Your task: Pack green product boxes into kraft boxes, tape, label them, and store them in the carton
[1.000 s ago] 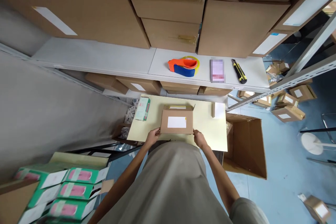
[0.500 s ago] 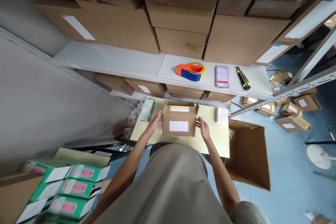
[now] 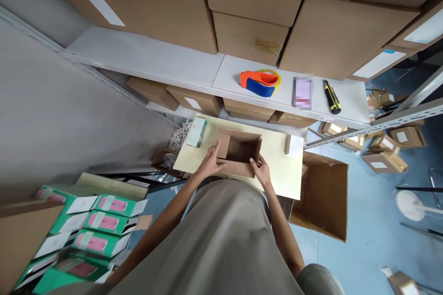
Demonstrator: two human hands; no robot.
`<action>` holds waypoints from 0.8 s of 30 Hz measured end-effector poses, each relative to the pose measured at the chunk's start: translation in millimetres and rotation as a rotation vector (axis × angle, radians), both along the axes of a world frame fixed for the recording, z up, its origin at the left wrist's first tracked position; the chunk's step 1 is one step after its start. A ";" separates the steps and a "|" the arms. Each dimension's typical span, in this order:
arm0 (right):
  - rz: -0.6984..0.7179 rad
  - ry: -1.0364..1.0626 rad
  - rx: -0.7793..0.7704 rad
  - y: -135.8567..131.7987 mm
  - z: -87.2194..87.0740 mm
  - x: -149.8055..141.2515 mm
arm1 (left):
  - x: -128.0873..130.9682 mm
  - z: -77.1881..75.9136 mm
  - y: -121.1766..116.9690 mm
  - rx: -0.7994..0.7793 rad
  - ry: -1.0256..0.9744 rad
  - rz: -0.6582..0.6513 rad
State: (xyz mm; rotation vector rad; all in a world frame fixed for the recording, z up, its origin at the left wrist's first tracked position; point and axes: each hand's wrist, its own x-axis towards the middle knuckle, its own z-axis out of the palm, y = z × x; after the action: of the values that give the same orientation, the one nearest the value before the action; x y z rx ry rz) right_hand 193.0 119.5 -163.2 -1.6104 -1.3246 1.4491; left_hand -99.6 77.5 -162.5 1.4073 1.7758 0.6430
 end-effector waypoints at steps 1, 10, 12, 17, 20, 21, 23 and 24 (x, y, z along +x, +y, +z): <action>0.004 -0.076 0.018 2.1 -0.5 -2.1 | 8.0 3.4 5.1 -0.033 0.053 0.024; -0.055 -0.473 0.118 11.9 16.2 2.2 | 25.3 26.8 21.5 -0.131 0.115 0.285; -0.037 -0.505 0.139 6.4 30.8 -3.6 | 8.3 37.0 3.6 -0.138 0.027 0.413; 0.106 -0.518 0.280 -8.1 63.8 -58.2 | -41.4 68.5 -64.2 -0.026 -0.042 0.763; 0.257 -0.484 0.343 -16.0 76.9 -119.0 | -81.0 85.5 -121.6 0.061 -0.053 0.999; 0.319 -0.461 0.359 -20.9 80.4 -144.0 | -95.9 90.4 -145.0 0.091 -0.055 1.075; 0.453 -0.405 0.378 -37.5 86.2 -198.6 | -125.5 99.2 -198.6 0.145 -0.064 1.216; 0.516 -0.379 0.383 -49.7 88.5 -226.9 | -139.2 102.9 -228.0 0.174 -0.071 1.283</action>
State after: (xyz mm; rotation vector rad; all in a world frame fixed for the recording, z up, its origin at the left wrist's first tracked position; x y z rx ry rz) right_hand -33.9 69.8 -74.7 -1.3823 -2.2103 1.0772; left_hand -238.7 -150.4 -59.6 0.1352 2.4703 1.4640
